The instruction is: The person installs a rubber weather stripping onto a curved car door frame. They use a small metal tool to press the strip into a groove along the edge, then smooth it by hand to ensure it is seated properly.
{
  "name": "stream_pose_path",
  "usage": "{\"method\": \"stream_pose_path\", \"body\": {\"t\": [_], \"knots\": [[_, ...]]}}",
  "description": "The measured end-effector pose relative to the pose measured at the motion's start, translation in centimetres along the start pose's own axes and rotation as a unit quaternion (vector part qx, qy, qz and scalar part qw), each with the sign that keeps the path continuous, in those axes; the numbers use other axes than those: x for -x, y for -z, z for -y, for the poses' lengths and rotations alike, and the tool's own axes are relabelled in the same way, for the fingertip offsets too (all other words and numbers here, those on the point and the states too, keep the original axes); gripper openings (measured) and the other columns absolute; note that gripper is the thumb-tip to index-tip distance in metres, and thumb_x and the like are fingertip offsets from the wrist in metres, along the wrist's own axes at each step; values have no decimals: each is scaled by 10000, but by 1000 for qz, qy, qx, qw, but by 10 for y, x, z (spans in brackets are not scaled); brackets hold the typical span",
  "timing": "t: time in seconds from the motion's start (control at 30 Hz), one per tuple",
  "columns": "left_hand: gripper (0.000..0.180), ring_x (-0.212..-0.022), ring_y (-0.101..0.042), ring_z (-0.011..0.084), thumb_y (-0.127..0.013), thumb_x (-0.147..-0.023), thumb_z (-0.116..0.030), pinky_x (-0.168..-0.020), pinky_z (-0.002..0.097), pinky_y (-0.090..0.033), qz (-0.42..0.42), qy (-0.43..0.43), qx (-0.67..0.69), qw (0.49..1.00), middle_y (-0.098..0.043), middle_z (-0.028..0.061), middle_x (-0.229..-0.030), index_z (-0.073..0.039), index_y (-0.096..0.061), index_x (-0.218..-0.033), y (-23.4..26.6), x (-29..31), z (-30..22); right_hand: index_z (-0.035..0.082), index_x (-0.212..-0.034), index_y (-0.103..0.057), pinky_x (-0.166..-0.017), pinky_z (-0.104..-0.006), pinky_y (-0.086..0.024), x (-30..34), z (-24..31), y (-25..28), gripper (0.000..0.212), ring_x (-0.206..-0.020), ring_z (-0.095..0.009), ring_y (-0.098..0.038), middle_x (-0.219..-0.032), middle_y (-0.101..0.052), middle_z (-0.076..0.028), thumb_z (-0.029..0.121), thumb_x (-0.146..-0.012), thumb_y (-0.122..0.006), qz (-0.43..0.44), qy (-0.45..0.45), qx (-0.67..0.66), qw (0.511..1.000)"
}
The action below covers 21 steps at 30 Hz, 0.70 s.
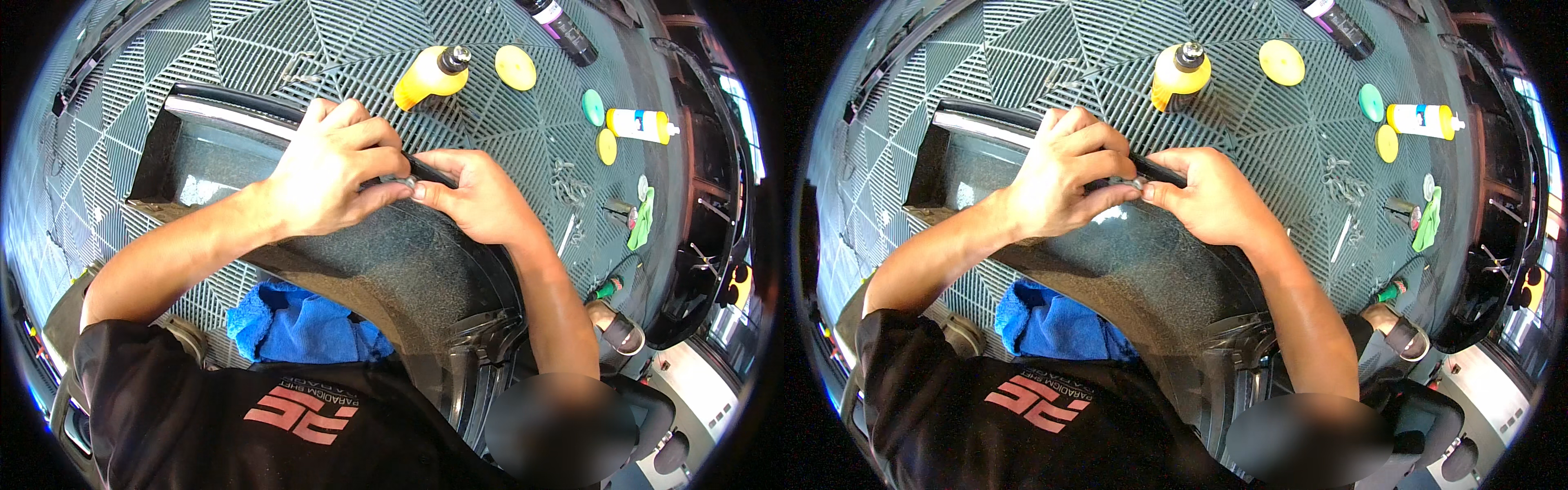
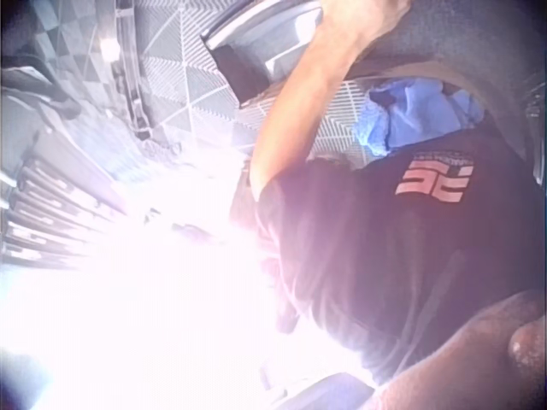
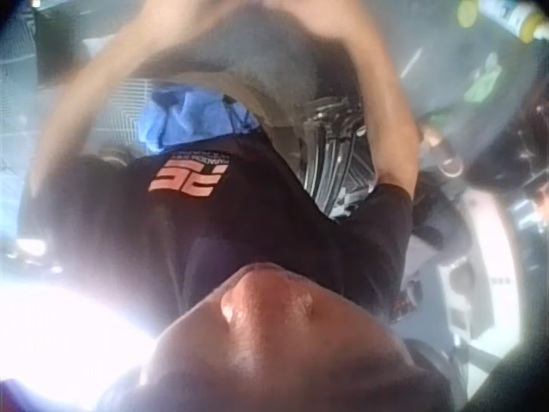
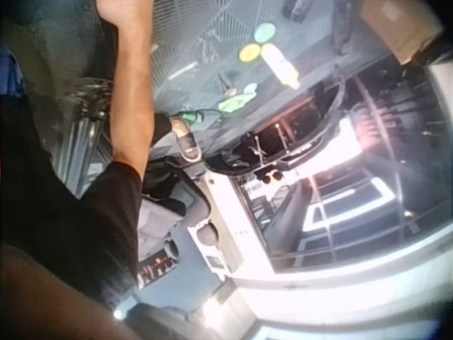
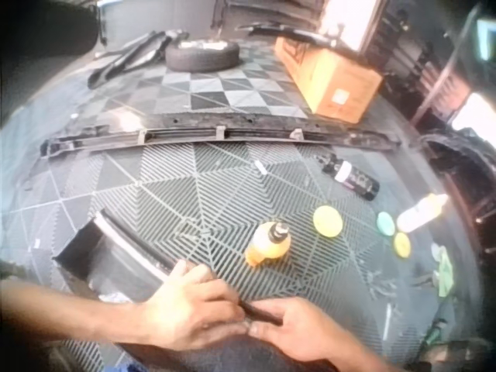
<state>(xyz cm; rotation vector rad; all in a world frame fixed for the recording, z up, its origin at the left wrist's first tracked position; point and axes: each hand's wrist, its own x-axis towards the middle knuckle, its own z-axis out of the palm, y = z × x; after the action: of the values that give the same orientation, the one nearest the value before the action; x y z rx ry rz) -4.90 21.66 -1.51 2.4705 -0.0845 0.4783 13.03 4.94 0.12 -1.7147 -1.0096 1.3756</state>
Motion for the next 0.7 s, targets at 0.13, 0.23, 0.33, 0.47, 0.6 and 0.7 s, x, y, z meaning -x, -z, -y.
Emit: {"method": "stream_pose_path", "body": {"t": [0.13, 0.23, 0.33, 0.47, 0.6, 0.7], "knots": [[161, -881, -591, 282, -755, -874, -137, -825, 412, -419, -27, -5, 57, 998, -638, 94, -987, -65, -614, -904, 2, 7, 13, -23, -1084, -749, -671, -356, -533, 0, 6, -9, 265, -699, -152, -655, -814, -723, -154, 175, -911, -780, -52, -23, 75, 996], [152, -864, -595, 288, -716, -893, -125, -809, 406, -434, -41, -6, 86, 995, -636, 101, -957, -63, -577, -884, 1, 12, 20, 2, -1032, -771, -646, -381, -541, -2, 20, -15, 282, -628, -241, -678, -735, -698, -183, 236, -878, -806, -88, -41, 127, 987], [136, -846, -596, 294, -681, -900, -106, -806, 412, -462, -48, 4, 102, 994, -631, 106, -934, -61, -553, -882, 1, 13, 22, 20, -1025, -781, -649, -382, -549, -1, 22, -21, 282, -637, -262, -695, -733, -708, -176, 261, -882, -807, -118, -41, 165, 978], [114, -864, -608, 307, -655, -901, -57, -856, 439, -486, -64, 6, 127, 990, -626, 116, -956, -54, -542, -888, 0, 11, 25, 25, -1010, -791, -656, -378, -557, -2, 20, -26, 304, -658, -241, -711, -745, -731, -150, 311, -908, -800, -146, -74, 193, 967], [120, -871, -620, 310, -645, -902, -28, -829, 422, -515, -66, 4, 147, 987, -621, 141, -972, -38, -526, -887, 2, 8, 21, -3, -1037, -790, -698, -368, -568, -4, -2, -9, 342, -745, -159, -718, -818, -771, -80, 327, -945, -785, -60, -69, -14, 996], [132, -845, -620, 299, -648, -911, -41, -768, 392, -521, -72, 6, 160, 984, -617, 157, -964, -29, -522, -874, 2, 7, 21, -44, -1223, -719, -840, -318, -560, -8, -7, 0, 362, -897, -126, -686, -1007, -773, -68, 231, -987, -738, -6, 33, -144, 989]]}}
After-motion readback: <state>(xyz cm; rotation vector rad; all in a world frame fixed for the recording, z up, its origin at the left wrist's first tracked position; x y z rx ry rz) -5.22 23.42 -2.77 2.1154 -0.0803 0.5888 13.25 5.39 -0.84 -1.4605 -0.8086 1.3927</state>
